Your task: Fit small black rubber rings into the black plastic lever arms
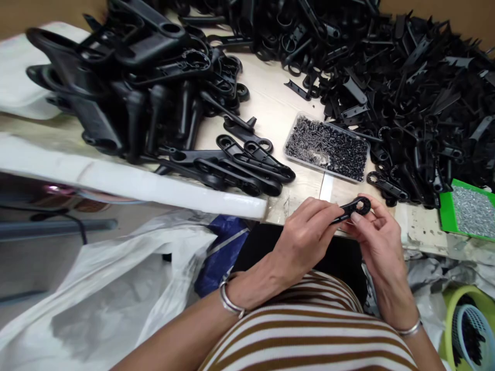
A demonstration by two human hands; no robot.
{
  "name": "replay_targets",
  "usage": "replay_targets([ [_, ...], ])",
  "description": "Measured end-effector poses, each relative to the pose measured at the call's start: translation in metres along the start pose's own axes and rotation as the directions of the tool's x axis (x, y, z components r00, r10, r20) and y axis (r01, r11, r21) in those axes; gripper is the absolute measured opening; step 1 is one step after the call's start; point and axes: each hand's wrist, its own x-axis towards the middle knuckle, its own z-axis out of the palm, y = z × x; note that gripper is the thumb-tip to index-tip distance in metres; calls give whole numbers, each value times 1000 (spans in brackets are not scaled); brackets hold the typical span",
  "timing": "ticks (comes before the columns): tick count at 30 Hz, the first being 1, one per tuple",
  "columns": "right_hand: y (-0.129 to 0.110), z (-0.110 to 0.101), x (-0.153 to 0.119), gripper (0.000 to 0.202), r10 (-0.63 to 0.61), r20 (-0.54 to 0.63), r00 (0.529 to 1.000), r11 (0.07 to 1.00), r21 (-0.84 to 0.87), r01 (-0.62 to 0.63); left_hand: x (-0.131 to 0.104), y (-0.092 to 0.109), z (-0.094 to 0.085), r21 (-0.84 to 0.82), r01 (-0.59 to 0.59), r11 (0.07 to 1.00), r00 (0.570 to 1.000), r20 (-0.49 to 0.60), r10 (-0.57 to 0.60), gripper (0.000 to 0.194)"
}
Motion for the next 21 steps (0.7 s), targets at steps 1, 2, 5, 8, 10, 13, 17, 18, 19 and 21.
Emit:
replay_targets([
  [1, 0, 1, 0, 40, -3, -12, 1000, 1000, -1, 3, 0, 1, 0, 2, 2, 1000, 1000, 1, -2, 9],
  [2, 1, 1, 0, 38, -7, -21, 1000, 1000, -10, 6, -1, 1, -1, 1, 6, 1000, 1000, 1, -6, 9],
  [5, 2, 1, 3, 32, -10, -36, 999, 999, -40, 9, -2, 3, -1, -16, 28, 999, 1000, -2, -28, 10],
  [8, 2, 0, 7, 30, 26, -18, 999, 999, -39, -27, -3, 2, -1, -38, 69, 997, 998, 12, -69, 8],
  [10, 1, -1, 10, 31, 76, 39, 996, 997, -11, -76, -3, 1, -1, -45, 97, 994, 995, 18, -96, 8],
  [13, -2, -5, 12, 30, 144, 148, 978, 988, 29, -150, -2, 0, 0, -49, 115, 992, 993, 10, -115, 8],
  [17, -4, -10, 10, 27, 171, 181, 968, 983, 38, -181, -1, -1, 0, -44, 131, 990, 991, 12, -131, 11],
  [18, -4, -10, 10, 26, 173, 177, 969, 982, 39, -183, -1, -1, 1, -42, 131, 990, 991, 13, -131, 12],
  [19, -3, -10, 10, 25, 170, 169, 971, 983, 39, -179, -1, -1, 1, -41, 129, 991, 992, 17, -128, 12],
  [21, -1, -10, 10, 23, 156, 145, 977, 986, 36, -162, -2, -1, 2, -44, 125, 991, 992, 24, -124, 12],
])
